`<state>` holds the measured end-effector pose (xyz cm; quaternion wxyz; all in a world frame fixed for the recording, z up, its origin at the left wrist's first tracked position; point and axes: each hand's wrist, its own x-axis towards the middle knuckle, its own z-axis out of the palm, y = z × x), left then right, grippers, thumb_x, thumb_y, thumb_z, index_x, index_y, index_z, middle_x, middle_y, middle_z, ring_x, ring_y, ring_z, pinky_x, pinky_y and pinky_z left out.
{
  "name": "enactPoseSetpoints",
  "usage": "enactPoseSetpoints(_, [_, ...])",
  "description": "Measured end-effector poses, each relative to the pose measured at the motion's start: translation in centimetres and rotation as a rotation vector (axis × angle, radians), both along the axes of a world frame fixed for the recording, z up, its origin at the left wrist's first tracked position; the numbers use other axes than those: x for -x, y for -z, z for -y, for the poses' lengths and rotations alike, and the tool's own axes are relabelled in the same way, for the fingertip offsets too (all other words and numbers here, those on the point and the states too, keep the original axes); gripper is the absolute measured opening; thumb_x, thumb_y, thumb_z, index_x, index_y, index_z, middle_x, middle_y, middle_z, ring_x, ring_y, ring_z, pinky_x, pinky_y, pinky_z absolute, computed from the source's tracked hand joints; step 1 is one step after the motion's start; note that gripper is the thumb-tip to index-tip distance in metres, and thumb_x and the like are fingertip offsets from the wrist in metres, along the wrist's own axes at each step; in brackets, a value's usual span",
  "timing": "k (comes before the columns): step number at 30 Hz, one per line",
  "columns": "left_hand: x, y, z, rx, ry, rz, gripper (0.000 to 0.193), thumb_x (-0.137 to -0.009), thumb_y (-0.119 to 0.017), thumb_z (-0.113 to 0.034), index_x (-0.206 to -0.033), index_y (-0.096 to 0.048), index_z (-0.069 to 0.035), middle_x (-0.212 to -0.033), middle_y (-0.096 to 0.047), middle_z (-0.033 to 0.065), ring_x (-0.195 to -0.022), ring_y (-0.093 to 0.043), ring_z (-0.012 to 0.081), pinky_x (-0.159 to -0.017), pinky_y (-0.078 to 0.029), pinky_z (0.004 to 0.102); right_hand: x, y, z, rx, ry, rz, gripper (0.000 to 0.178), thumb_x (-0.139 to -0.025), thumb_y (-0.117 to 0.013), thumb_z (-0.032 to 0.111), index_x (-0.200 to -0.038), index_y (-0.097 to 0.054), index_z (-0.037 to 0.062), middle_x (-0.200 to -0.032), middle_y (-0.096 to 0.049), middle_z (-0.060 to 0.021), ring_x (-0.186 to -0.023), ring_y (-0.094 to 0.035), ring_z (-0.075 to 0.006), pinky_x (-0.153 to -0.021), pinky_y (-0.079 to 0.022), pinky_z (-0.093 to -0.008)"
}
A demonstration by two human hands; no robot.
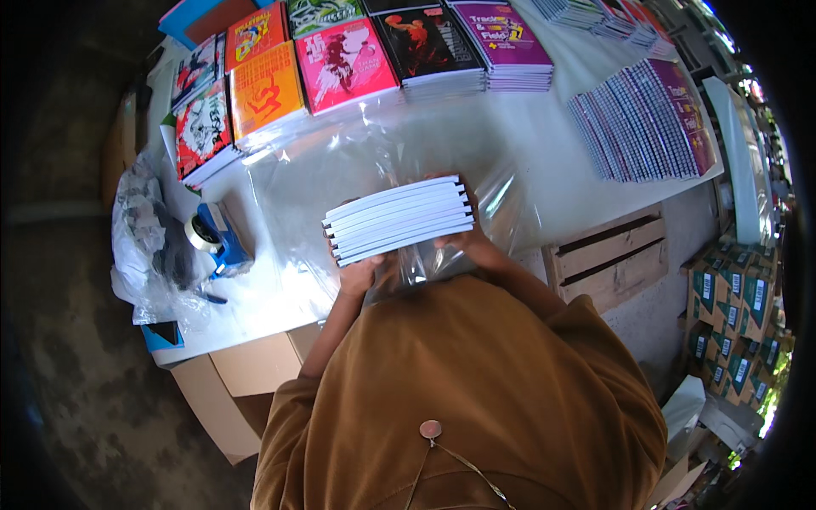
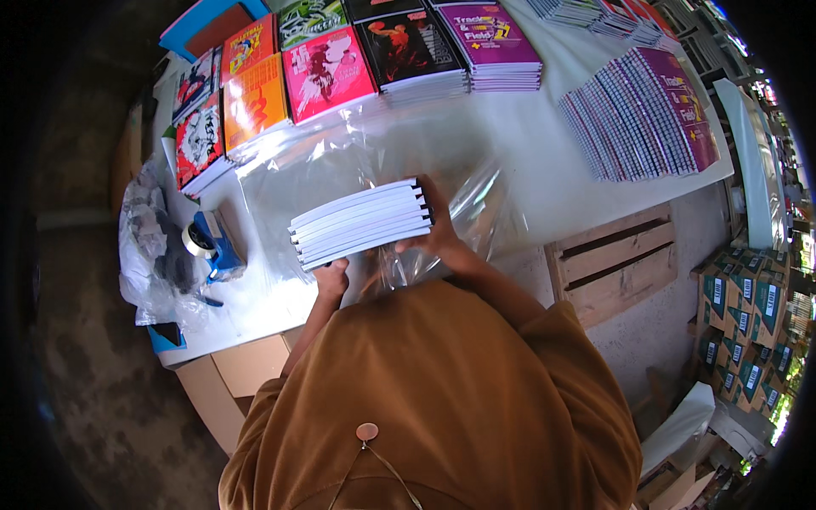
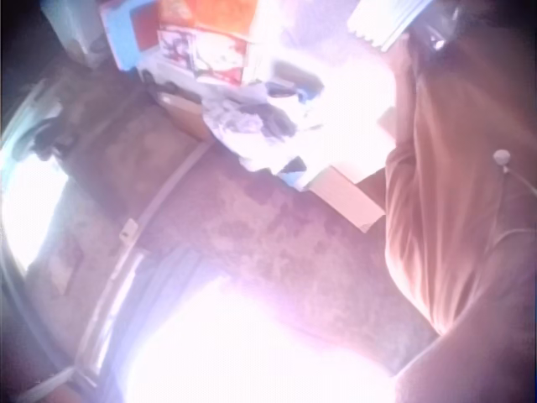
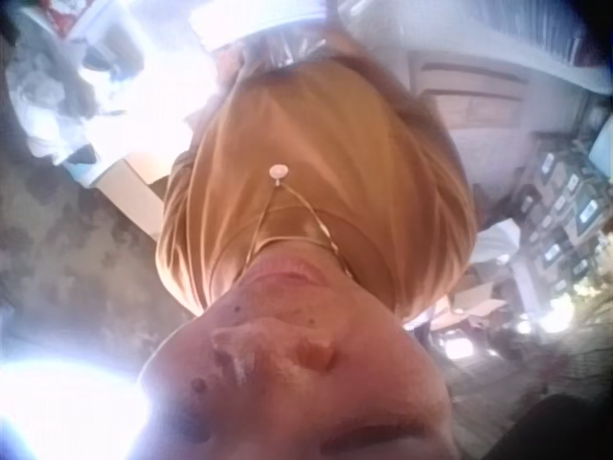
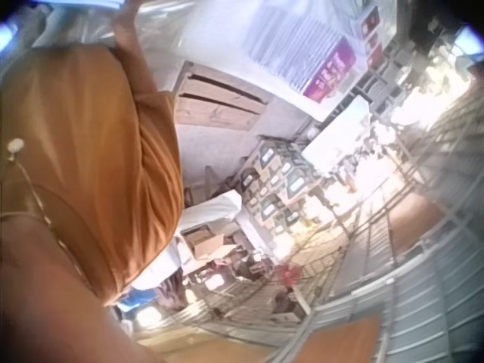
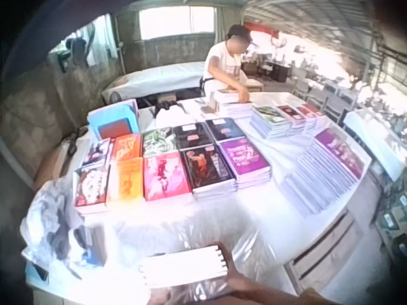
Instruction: The person assembles sets of notebooks with different sports-themed covers, stacks them together, and places them into clear plastic bags.
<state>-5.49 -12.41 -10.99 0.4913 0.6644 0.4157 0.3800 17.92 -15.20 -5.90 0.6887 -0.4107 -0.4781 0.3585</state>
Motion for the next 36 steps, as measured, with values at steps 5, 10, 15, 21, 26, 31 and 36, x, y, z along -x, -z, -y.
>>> enactPoseSetpoints(5, [-0.9,-0.9,-1.1,0.058,0.153,0.043,0.046,-0.065,-0.083,-0.032,-0.098,-0.066,-0.004,-0.09,-0.068,0.0053,-0.086,-0.063,0.0178,-0.08,-0.049,0.0312,-0.2,2.3,-0.2,-0.012,0.037,0.197,0.09,-0.049,-0.085,0.054,-0.11,-0.05,-0.001,-0.1,-0.059,-0.0101,-0.092,-0.059,-0.0201,-0.079,-0.048,-0.0319])
enactPoseSetpoints(10, [-0.8,-5.1,-1.8,0.117,0.105,-0.202,0.045,-0.069,-0.079,-0.028,-0.102,-0.063,-0.002,-0.097,-0.067,0.0097,-0.092,-0.064,0.0208,-0.082,-0.049,0.0331,-0.2,1.1,0.8,0.381,0.03,0.377,0.082,-0.054,-0.085,0.046,-0.115,-0.053,0.0013,-0.104,-0.062,-0.0144,-0.093,-0.062,-0.0287,-0.081,-0.049,-0.0366])
enactPoseSetpoints(15, [-1.4,-9.8,-3.0,0.371,-0.099,-0.146,0.063,-0.08,-0.064,-0.05,-0.105,-0.057,0.008,-0.091,-0.066,0.0167,-0.089,-0.063,0.0219,-0.081,-0.047,0.0308,0.2,-3.2,-1.1,0.722,-0.047,0.498,0.06,-0.066,-0.075,0.052,-0.1,-0.065,0.0041,-0.087,-0.066,-0.0177,-0.082,-0.065,-0.0314,-0.072,-0.05,-0.0354])
enactPoseSetpoints(21, [-0.4,-4.2,-5.6,0.601,-0.058,-0.432,0.083,-0.079,-0.051,-0.067,-0.097,-0.062,0.013,-0.09,-0.065,0.0213,-0.086,-0.063,0.0249,-0.081,-0.046,0.0315,1.2,-1.5,-1.8,0.952,-0.048,0.371,0.06,-0.072,-0.066,0.058,-0.098,-0.067,0.0038,-0.082,-0.067,-0.0167,-0.078,-0.066,-0.0266,-0.072,-0.05,-0.035])
enactPoseSetpoints(26, [-0.5,-4.7,-6.3,0.683,0.003,-0.346,0.083,-0.079,-0.052,-0.066,-0.099,-0.061,0.014,-0.091,-0.065,0.02,-0.086,-0.063,0.024,-0.081,-0.046,0.0304,1.9,-0.2,-1.2,0.831,0.03,0.206,0.061,-0.071,-0.067,0.058,-0.098,-0.067,0.0026,-0.082,-0.068,-0.016,-0.077,-0.066,-0.0273,-0.073,-0.049,-0.0364])
enactPoseSetpoints(31, [-0.7,-5.5,-6.8,0.688,0.026,-0.326,0.081,-0.079,-0.054,-0.065,-0.098,-0.062,0.013,-0.091,-0.066,0.0191,-0.085,-0.063,0.023,-0.079,-0.047,0.0296,1.7,0.0,-1.1,0.969,0.018,0.279,0.06,-0.074,-0.066,0.057,-0.094,-0.067,0.0002,-0.08,-0.068,-0.0149,-0.076,-0.066,-0.024,-0.071,-0.05,-0.033])
enactPoseSetpoints(36, [-1.8,-6.8,-6.3,0.688,0.004,-0.437,0.08,-0.079,-0.053,-0.066,-0.095,-0.064,0.012,-0.09,-0.066,0.0196,-0.085,-0.064,0.0246,-0.078,-0.047,0.0306,0.8,0.0,-1.1,1.014,0.028,0.257,0.062,-0.073,-0.065,0.059,-0.098,-0.066,0.002,-0.082,-0.067,-0.016,-0.077,-0.066,-0.0278,-0.07,-0.049,-0.0363])
